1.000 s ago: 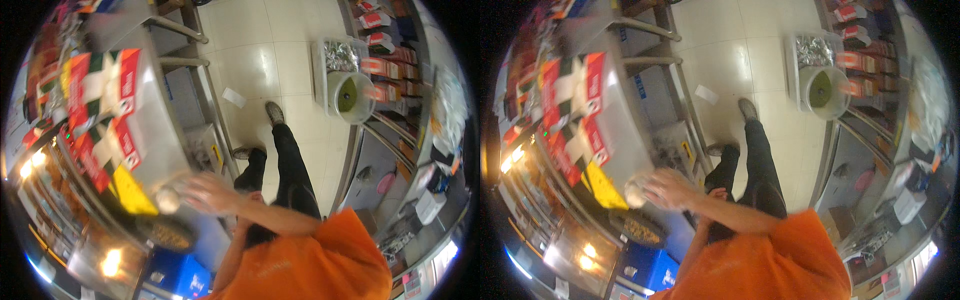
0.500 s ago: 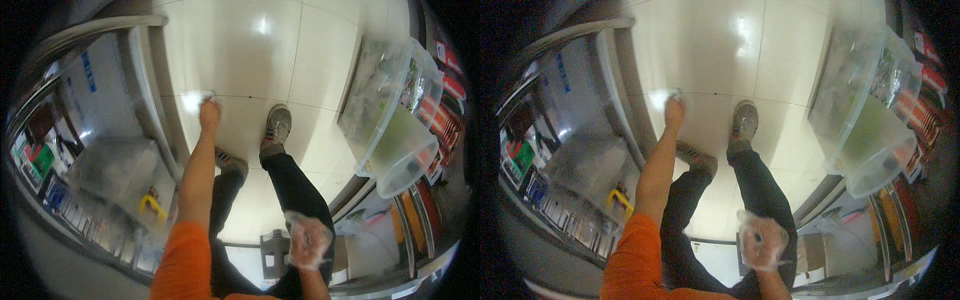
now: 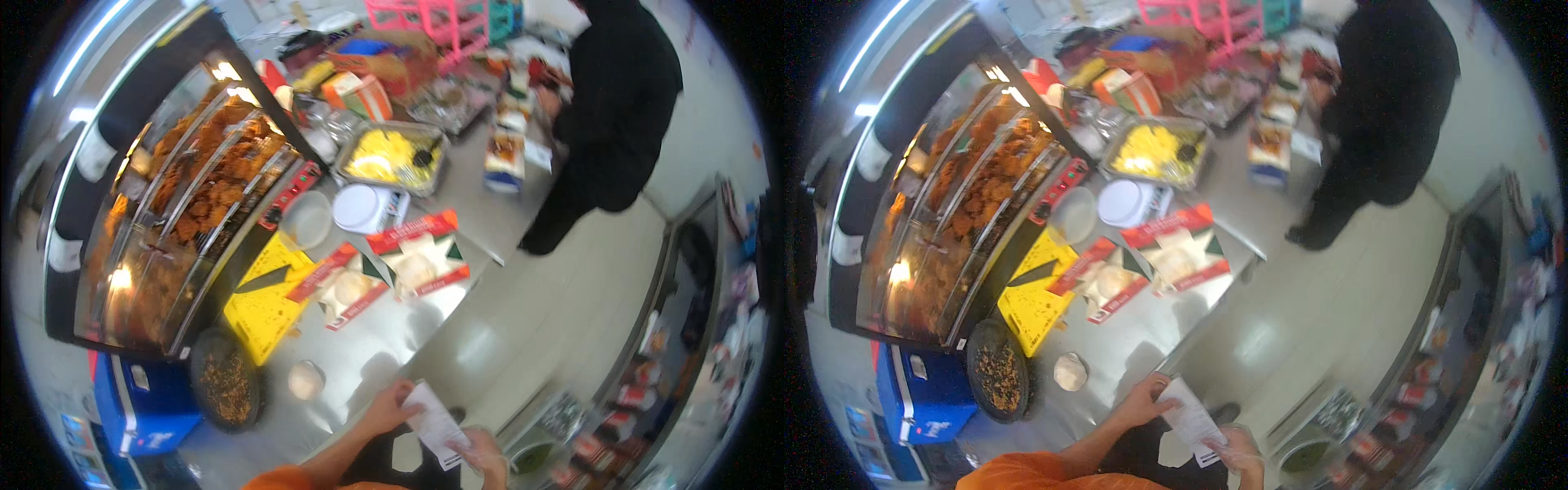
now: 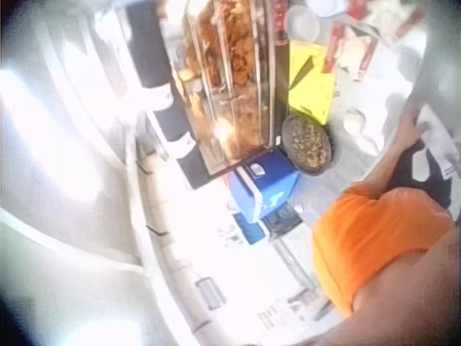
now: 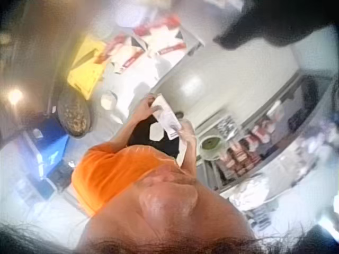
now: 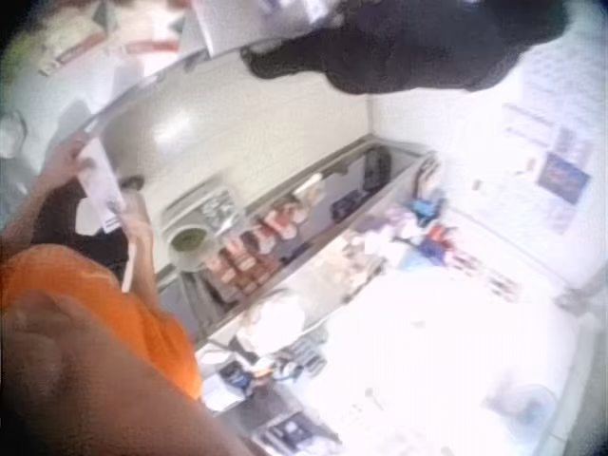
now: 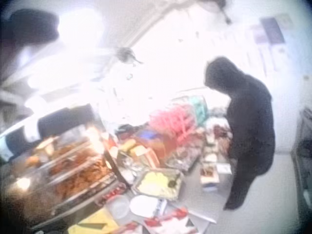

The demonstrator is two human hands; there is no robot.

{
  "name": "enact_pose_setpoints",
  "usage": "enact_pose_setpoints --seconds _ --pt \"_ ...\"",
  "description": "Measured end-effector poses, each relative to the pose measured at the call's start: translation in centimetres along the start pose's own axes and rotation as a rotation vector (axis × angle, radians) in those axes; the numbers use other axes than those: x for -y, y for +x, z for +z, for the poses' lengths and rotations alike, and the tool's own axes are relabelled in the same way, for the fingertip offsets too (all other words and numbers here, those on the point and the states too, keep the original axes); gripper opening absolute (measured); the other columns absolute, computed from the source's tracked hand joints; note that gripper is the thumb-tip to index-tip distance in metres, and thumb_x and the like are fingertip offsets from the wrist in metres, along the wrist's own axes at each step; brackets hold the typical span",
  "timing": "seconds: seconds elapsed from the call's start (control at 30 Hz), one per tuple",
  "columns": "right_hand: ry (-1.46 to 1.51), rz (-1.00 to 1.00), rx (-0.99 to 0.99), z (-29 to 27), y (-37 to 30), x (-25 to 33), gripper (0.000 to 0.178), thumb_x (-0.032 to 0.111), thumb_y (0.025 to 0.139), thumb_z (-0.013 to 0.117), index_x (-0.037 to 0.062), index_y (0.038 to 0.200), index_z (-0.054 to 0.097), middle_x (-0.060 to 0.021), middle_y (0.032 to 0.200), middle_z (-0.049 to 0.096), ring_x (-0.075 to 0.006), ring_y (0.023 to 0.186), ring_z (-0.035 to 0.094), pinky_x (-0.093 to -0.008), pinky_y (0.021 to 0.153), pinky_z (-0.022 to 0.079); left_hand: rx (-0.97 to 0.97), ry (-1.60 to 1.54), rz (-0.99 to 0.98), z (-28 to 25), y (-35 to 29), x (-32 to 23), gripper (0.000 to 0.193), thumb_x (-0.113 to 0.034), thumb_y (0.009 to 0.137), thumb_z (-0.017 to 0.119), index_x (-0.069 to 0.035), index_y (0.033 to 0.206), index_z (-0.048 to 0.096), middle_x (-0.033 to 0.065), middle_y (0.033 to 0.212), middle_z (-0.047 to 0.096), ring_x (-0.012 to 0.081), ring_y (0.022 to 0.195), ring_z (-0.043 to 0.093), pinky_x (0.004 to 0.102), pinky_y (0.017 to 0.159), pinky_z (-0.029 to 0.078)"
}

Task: The person assembles food orders by retrieving buns from a cooler, placing them into paper containers, adding fried chicken pieces, and including side items and condiments. The person repeatedly checks a printed order slip and packs multiple orders into paper bags.

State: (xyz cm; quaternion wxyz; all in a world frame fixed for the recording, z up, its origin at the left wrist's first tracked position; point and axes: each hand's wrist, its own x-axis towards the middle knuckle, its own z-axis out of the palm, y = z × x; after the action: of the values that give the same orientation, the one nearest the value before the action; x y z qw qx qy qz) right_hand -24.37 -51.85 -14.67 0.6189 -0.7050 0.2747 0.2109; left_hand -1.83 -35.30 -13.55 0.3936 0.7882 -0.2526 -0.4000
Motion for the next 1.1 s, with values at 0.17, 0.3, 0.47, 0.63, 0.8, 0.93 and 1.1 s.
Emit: enact_pose_setpoints --seconds 0.17,0.3,0.47,0.63,0.8,0.93,1.1 --pt "-0.579 -0.432 0.310 -8.7 4.6 17.5 0.032 0.040 0.088 0.073 0.0077 0.093 0.074 -0.0174 0.078 0.067 -0.0335 0.072 0.065 -0.0433 0.066 0.051 0.292 0.290 0.492 -6.2 0.6 -8.9 0.074 -0.029 0.086 0.077 -0.007 0.147 0.042 0.0204 0.132 0.060 0.0360 0.123 0.058 0.0448 0.105 0.045" --pt "-0.720 -0.362 0.193 -12.3 9.9 28.2 0.027 0.034 0.089 0.071 0.0077 0.084 0.071 -0.0145 0.080 0.066 -0.0289 0.071 0.063 -0.0384 0.068 0.051 0.198 0.035 0.158 -10.1 2.4 -8.1 0.060 -0.027 0.094 0.066 -0.006 0.146 0.044 0.0249 0.141 0.053 0.0419 0.125 0.054 0.0461 0.103 0.045" --pt "-0.316 -0.423 -0.307 -16.8 22.3 37.0 0.023 0.027 0.089 0.069 0.0034 0.089 0.070 -0.0098 0.078 0.069 -0.0198 0.071 0.064 -0.0357 0.068 0.051 -0.325 0.000 -0.016 -13.4 1.2 -7.1 0.053 -0.021 0.096 0.064 -0.010 0.145 0.048 0.0218 0.119 0.068 0.0377 0.099 0.069 0.0421 0.086 0.054" --pt "-0.748 -0.914 -0.816 -25.5 46.6 47.1 0.034 0.038 0.087 0.066 0.0042 0.085 0.069 -0.0217 0.082 0.067 -0.0404 0.079 0.066 -0.0497 0.071 0.049 -0.320 -0.027 -0.105 -15.9 0.4 -6.0 0.028 -0.011 0.097 0.058 -0.010 0.122 0.070 0.0197 0.105 0.073 0.0348 0.093 0.071 0.0377 0.084 0.055" --pt "-1.211 -0.695 -0.437 -21.9 61.3 56.4 0.064 0.041 0.081 0.074 0.0125 0.136 0.058 -0.0230 0.130 0.062 -0.0364 0.122 0.059 -0.0444 0.097 0.050 -0.896 -0.301 -0.504 -14.4 -1.5 -7.2 0.023 -0.005 0.095 0.056 0.000 0.111 0.073 0.0162 0.103 0.074 0.0231 0.093 0.069 0.0328 0.085 0.053" --pt "-1.525 -0.805 -0.525 -20.2 66.8 55.0 0.074 0.029 0.084 0.069 0.0192 0.151 0.040 -0.0234 0.150 0.041 -0.0412 0.133 0.047 -0.0553 0.098 0.050 -1.105 -0.541 -0.810 -11.9 -1.2 -9.5 0.020 -0.006 0.098 0.057 0.004 0.108 0.072 0.0105 0.101 0.072 0.0158 0.090 0.063 0.0284 0.081 0.050" --pt "-1.436 -0.676 -0.281 -20.7 66.9 57.1 0.082 0.038 0.086 0.068 0.0186 0.156 0.031 -0.0264 0.158 0.028 -0.0483 0.138 0.039 -0.0570 0.107 0.043 -1.154 -0.451 -0.786 -9.4 1.0 -10.1 0.021 -0.008 0.099 0.057 0.005 0.107 0.072 0.0115 0.101 0.071 0.0160 0.091 0.062 0.0298 0.083 0.050"
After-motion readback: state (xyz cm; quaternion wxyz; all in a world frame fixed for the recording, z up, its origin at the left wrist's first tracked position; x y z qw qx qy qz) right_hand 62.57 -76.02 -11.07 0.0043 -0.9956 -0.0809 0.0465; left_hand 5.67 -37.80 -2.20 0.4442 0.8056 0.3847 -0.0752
